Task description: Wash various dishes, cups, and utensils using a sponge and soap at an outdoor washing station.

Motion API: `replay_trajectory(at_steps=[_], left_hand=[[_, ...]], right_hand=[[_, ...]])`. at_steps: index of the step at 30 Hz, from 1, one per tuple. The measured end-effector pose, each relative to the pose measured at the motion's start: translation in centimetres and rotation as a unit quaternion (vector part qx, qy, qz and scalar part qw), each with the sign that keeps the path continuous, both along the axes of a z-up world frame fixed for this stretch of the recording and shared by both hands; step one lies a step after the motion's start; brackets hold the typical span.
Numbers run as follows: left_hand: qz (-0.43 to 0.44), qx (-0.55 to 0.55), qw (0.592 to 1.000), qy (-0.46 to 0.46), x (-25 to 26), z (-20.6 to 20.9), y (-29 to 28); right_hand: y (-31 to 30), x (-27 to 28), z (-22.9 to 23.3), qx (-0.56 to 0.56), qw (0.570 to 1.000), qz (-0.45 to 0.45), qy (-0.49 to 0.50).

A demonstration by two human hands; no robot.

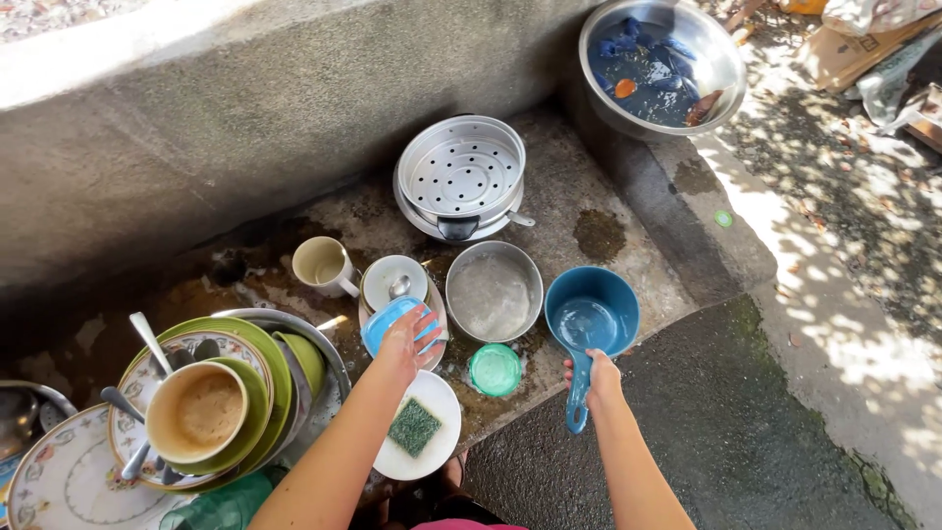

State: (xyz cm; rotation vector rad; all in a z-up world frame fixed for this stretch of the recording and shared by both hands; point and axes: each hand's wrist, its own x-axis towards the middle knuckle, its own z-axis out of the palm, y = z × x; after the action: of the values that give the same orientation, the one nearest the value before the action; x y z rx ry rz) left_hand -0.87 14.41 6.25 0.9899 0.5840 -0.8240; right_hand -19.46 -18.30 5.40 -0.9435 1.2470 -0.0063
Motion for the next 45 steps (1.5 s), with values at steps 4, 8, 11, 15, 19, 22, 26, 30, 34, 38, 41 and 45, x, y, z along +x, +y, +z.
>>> replay_trajectory(at_steps=[4, 8, 11, 15, 19, 22, 26, 30, 34, 38, 41, 45], left_hand=[[0.006, 0.003, 1.0, -0.008, -0.6, 1.0, 0.0], [-0.053, 0.054, 0.994, -0.076, -1.7, 5.8, -0.3], [-0.068, 0.035, 0.99, -0.116, -2.9, 11.4, 0.1], [-0.076, 0.041, 0.988, -0.125, -3.7, 18.2, 2.7], [0.029, -0.057, 0.994, -0.092, -3.5, 16.4, 8.7], [0.104, -0.107, 0.983, -0.106, -3.2, 13.9, 15.4], [0.232, -0.11, 0.96, -0.109, -4.5, 14.1, 24.2], [0.335, -0.121, 0.931, -0.077, -6.0, 17.7, 33.1], [0.377, -0.084, 0.908, -0.163, -7.5, 18.1, 42.8], [0.451, -0.064, 0.872, -0.178, -10.7, 21.7, 50.2], [0.44, -0.014, 0.868, -0.231, -13.2, 22.0, 55.4], [0.45, 0.063, 0.858, -0.241, -15.7, 23.3, 62.5]], right_hand=[[1.0, 0.6, 1.5, -0.043, 0.998, -0.051, 0.001], [5.1, 2.7, 8.8, -0.128, 0.987, -0.082, -0.059], [9.5, 5.6, 13.6, -0.091, 0.987, 0.046, -0.124], [17.3, 8.7, 16.0, -0.02, 0.971, 0.166, -0.168], [25.6, 10.8, 18.3, 0.046, 0.93, 0.296, -0.214], [31.4, 12.0, 19.6, 0.03, 0.894, 0.397, -0.205], [39.2, 11.2, 21.4, 0.014, 0.822, 0.513, -0.249], [46.2, 9.3, 22.0, 0.03, 0.774, 0.576, -0.26], [53.9, 8.0, 23.3, 0.049, 0.706, 0.664, -0.24], [62.3, 7.4, 24.7, 0.135, 0.662, 0.672, -0.303], [70.0, 7.7, 25.8, 0.139, 0.627, 0.685, -0.344], [79.2, 8.8, 25.2, 0.188, 0.604, 0.691, -0.349]])
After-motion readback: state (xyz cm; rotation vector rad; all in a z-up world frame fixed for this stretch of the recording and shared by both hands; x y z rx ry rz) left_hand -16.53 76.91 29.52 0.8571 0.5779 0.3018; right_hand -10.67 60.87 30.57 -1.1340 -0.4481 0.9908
